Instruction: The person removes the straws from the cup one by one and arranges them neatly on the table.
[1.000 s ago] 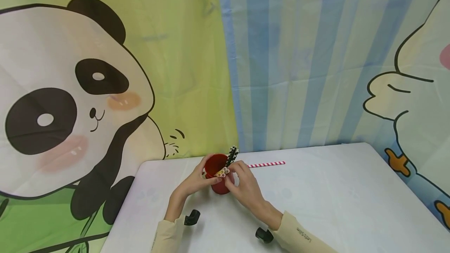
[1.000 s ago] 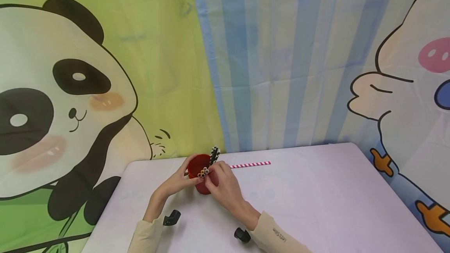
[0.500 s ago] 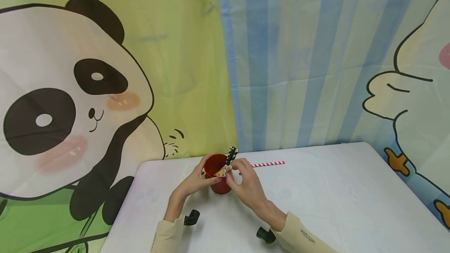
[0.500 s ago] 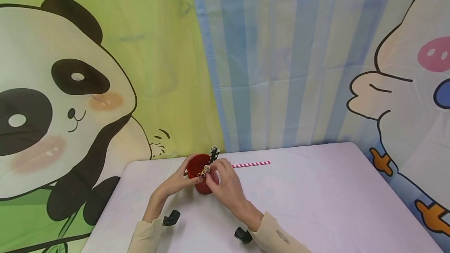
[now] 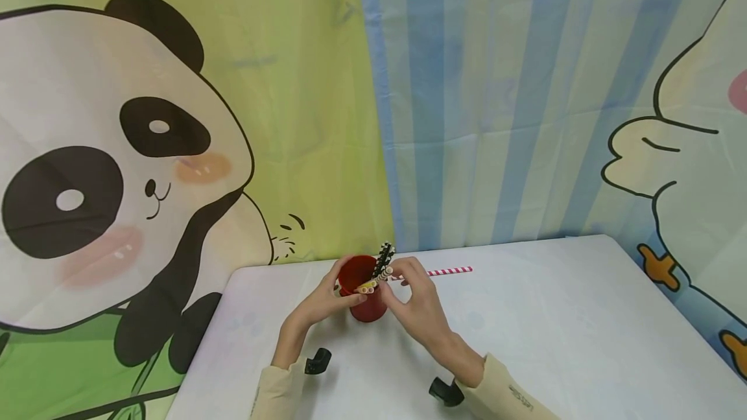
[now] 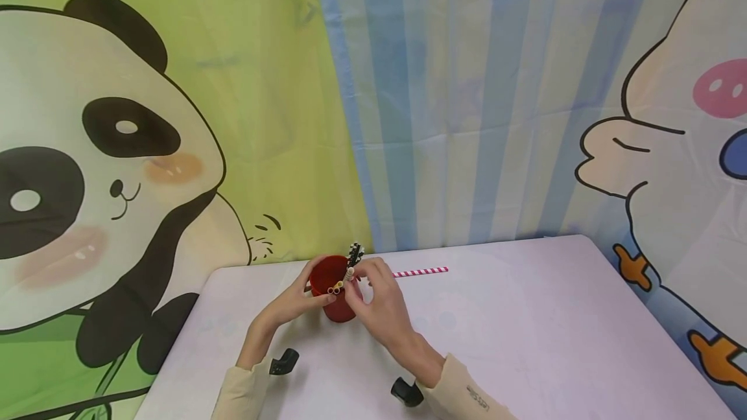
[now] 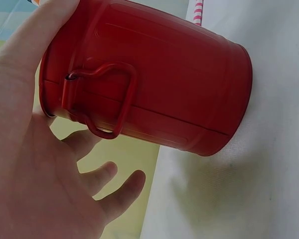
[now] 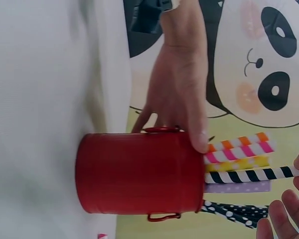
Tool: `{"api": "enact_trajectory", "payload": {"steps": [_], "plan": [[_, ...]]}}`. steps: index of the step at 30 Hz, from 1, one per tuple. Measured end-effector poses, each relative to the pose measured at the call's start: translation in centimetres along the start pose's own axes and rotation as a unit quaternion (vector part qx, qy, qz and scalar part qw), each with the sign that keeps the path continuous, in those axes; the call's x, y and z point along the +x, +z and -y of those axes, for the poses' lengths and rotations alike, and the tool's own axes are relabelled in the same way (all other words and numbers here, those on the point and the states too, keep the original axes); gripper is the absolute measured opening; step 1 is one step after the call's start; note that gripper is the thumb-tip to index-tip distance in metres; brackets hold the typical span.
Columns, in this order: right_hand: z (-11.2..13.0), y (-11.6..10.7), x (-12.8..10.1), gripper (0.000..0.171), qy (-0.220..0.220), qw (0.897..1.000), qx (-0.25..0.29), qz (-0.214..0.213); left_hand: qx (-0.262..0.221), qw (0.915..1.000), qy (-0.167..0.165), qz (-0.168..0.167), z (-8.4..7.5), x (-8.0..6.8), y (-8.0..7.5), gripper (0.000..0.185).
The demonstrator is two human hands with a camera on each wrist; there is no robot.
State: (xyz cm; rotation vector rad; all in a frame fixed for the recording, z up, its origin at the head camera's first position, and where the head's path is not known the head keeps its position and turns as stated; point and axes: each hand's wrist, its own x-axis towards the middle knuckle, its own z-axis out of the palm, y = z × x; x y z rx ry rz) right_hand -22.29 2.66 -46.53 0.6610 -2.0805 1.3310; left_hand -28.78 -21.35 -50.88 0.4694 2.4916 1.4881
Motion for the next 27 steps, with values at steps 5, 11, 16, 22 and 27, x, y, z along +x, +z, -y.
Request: {"api": "enact_trajectory", "payload": {"steps": [5,11,16,22,27], "plan": [[0.7,-0.7,0.4,0.019,0.009,1.0,0.012,-0.005,-0.002,1.0,-0.001,0.001,-0.1,0.0,0.0,0.093],[1.5,-1.5,0.6,0.022,0.011,1.0,0.011,-0.01,0.001,1.0,-0.006,0.0,-0.1,0.0,0.0,0.092],[1.9,-2.1,0.9,0.022,0.003,1.0,0.015,-0.017,0.002,0.9999,-0.013,-0.002,-0.2,0.0,0.0,0.094],[2.1,-2.8,1.1,0.022,-0.001,0.999,0.018,-0.029,0.001,0.9998,-0.019,-0.004,-0.2,-0.1,0.1,0.095],[2.4,-3.4,1.2,0.024,-0.009,0.999,0.024,-0.048,0.006,0.9999,-0.013,-0.009,-0.1,-0.1,0.1,0.094]]}}
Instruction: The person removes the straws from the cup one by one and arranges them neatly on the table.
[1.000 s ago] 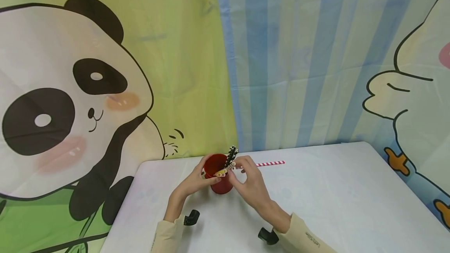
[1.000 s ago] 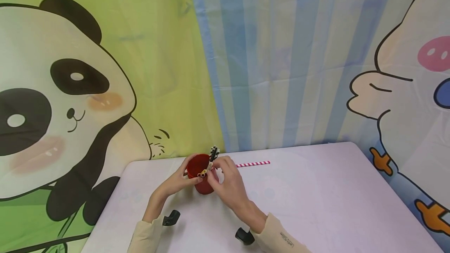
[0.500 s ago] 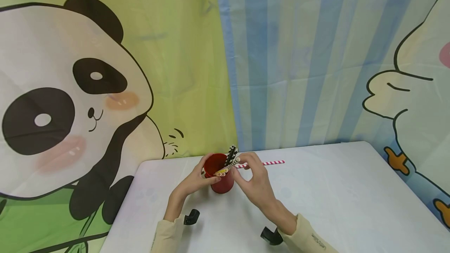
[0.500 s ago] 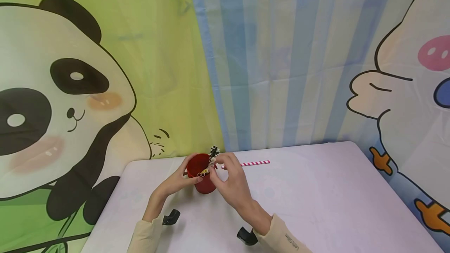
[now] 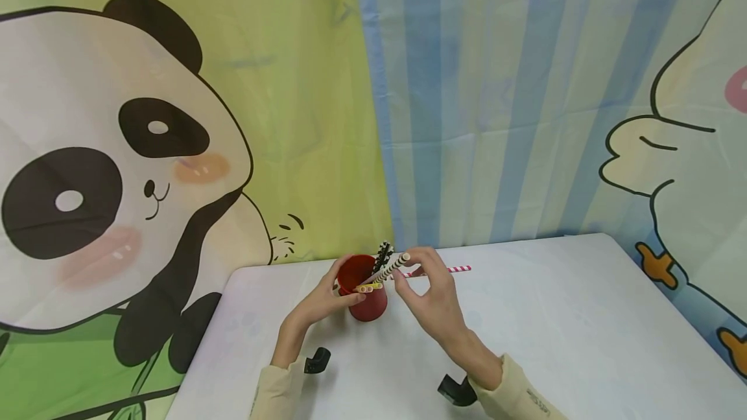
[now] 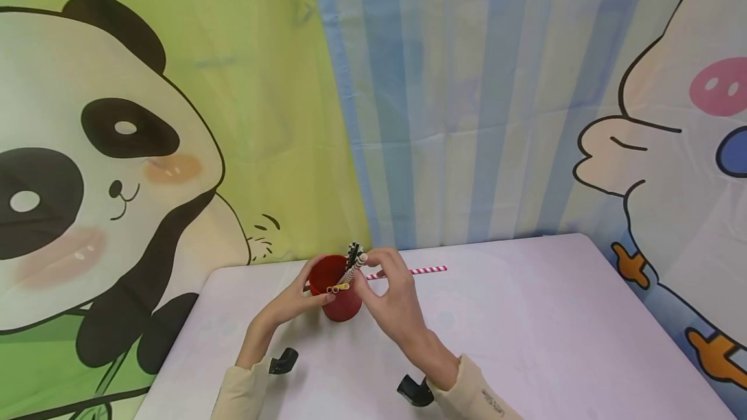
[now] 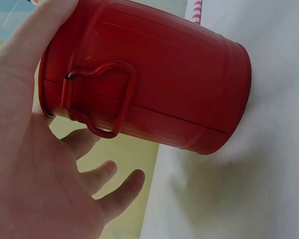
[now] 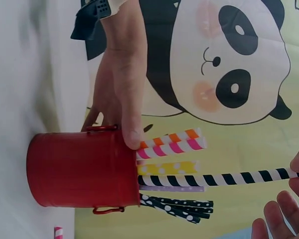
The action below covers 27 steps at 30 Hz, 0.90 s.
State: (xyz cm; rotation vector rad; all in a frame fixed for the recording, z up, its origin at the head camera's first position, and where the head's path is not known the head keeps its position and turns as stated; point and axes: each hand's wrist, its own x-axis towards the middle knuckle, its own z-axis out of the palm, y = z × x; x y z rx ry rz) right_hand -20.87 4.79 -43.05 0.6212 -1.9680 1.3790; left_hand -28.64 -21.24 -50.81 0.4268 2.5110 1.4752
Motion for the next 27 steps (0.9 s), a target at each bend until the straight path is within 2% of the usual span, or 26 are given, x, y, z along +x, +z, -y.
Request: {"api": "enact_trajectory", "payload": {"steps": [11,20,23,27], "plan": [[1.4,-1.6,0.6,0.023,0.0,1.0,0.001,-0.004,-0.001,1.0,-0.001,-0.001,0.0,-0.1,0.0,0.09],[1.0,-2.0,0.7,0.026,-0.013,1.0,-0.022,-0.01,-0.017,0.9999,0.0,-0.001,-0.5,-0.2,0.0,0.091],[0.6,-2.1,0.7,0.027,-0.017,0.999,-0.03,-0.006,-0.016,0.9999,-0.001,-0.002,-0.4,-0.1,0.0,0.091],[0.1,-2.2,0.7,0.022,-0.003,0.999,-0.041,0.024,-0.014,0.9999,-0.001,-0.004,0.0,0.0,0.0,0.092]]}}
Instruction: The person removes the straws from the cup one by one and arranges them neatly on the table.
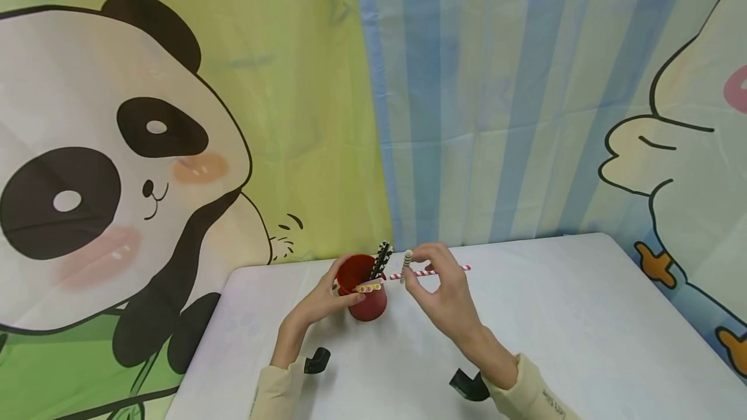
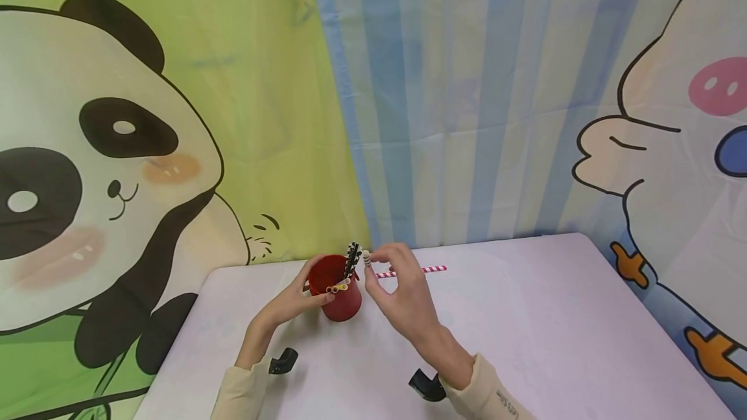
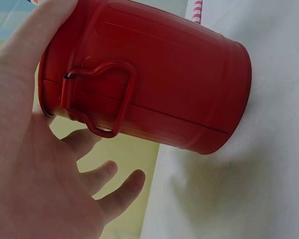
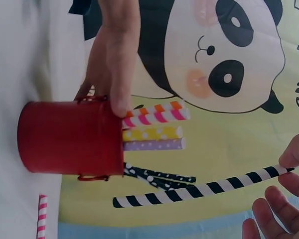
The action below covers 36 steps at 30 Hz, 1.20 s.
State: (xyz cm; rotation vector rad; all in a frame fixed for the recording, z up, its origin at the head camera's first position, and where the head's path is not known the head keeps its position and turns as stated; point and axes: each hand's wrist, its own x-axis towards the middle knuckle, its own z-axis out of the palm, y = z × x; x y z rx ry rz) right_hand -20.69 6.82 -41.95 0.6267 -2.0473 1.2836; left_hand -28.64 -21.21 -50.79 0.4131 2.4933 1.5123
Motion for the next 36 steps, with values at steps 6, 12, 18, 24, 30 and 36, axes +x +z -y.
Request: {"api": "enact_trajectory", "payload": {"steps": [6,12,18,24,30,36], "plan": [[-0.9,0.3,-0.2,0.018,-0.004,0.999,-0.041,0.036,-0.006,1.0,-0.002,-0.002,0.0,0.0,0.1,0.093],[-2.1,0.9,-0.8,0.014,-0.056,0.989,-0.118,0.069,0.002,1.0,0.0,0.002,0.0,-0.1,0.0,0.092],[-3.2,1.4,-1.3,0.014,-0.117,0.972,-0.175,0.103,0.008,1.0,0.001,0.004,0.2,0.0,0.0,0.091],[-4.1,1.8,-1.7,0.014,-0.143,0.953,-0.227,0.14,0.005,0.9999,0.005,0.008,0.3,0.1,0.0,0.095],[-4.9,2.0,-2.2,0.018,-0.157,0.932,-0.278,0.172,0.006,0.9999,0.005,0.006,0.2,0.0,0.0,0.094],[-5.9,2.4,-2.9,0.02,-0.162,0.911,-0.322,0.201,-0.001,0.9999,0.005,0.01,0.2,0.0,0.0,0.092]]}}
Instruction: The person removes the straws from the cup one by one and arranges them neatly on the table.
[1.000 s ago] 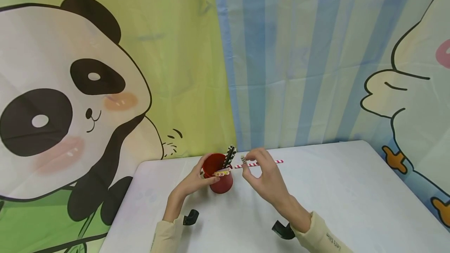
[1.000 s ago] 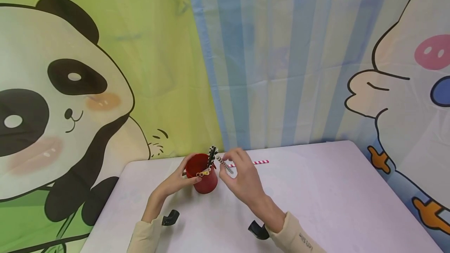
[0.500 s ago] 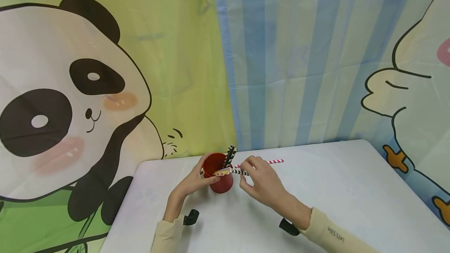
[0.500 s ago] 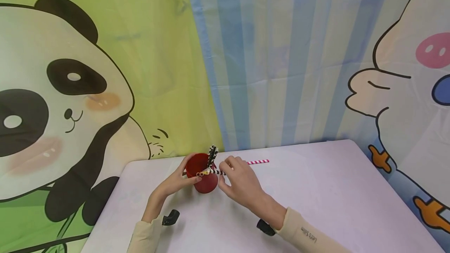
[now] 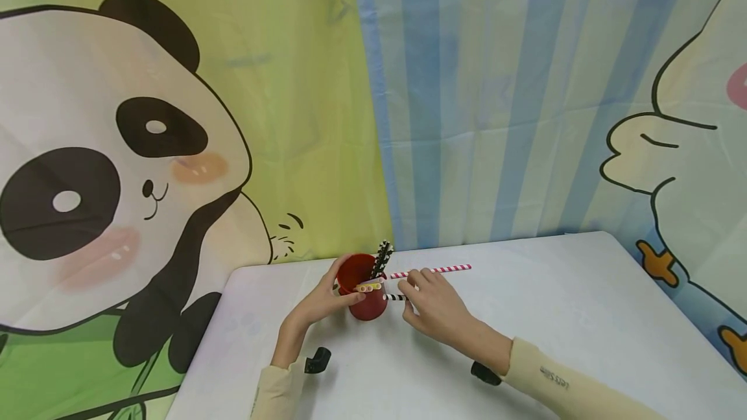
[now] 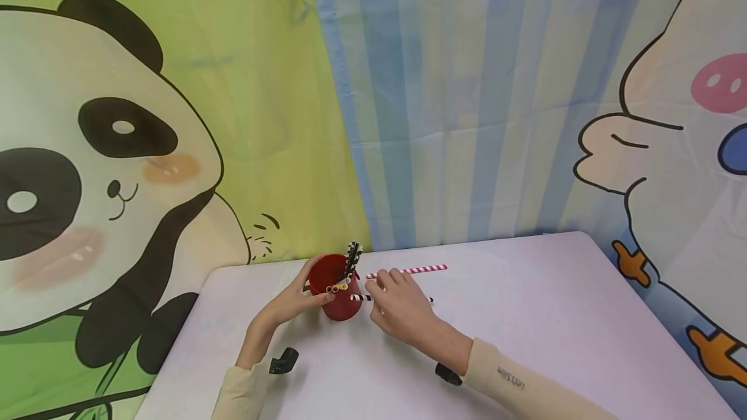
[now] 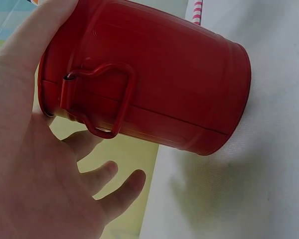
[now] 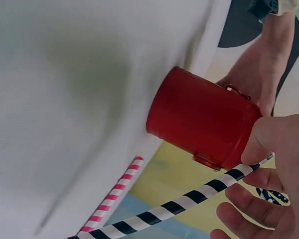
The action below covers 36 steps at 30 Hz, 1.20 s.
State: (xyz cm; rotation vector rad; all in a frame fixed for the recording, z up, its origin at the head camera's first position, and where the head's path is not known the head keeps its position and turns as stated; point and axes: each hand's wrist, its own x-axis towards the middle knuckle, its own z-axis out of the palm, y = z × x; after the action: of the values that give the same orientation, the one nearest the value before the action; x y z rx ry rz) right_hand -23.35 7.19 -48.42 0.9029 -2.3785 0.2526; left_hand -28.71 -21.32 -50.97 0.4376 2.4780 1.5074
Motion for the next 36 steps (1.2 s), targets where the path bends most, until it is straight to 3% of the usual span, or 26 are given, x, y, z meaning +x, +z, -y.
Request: {"api": "enact_trajectory", "payload": {"steps": [12,20,36], "plan": [[-2.8,2.7,0.4,0.021,0.003,0.997,-0.046,0.056,-0.007,0.9999,0.008,0.008,0.1,0.0,-0.1,0.091],[-4.2,4.4,0.7,0.017,-0.007,0.996,-0.078,0.052,-0.009,0.9999,0.003,0.009,0.2,0.1,-0.1,0.091],[-4.7,6.8,1.3,0.02,0.026,0.994,-0.06,0.088,-0.003,1.0,-0.003,0.004,0.0,0.1,0.0,0.094]]}}
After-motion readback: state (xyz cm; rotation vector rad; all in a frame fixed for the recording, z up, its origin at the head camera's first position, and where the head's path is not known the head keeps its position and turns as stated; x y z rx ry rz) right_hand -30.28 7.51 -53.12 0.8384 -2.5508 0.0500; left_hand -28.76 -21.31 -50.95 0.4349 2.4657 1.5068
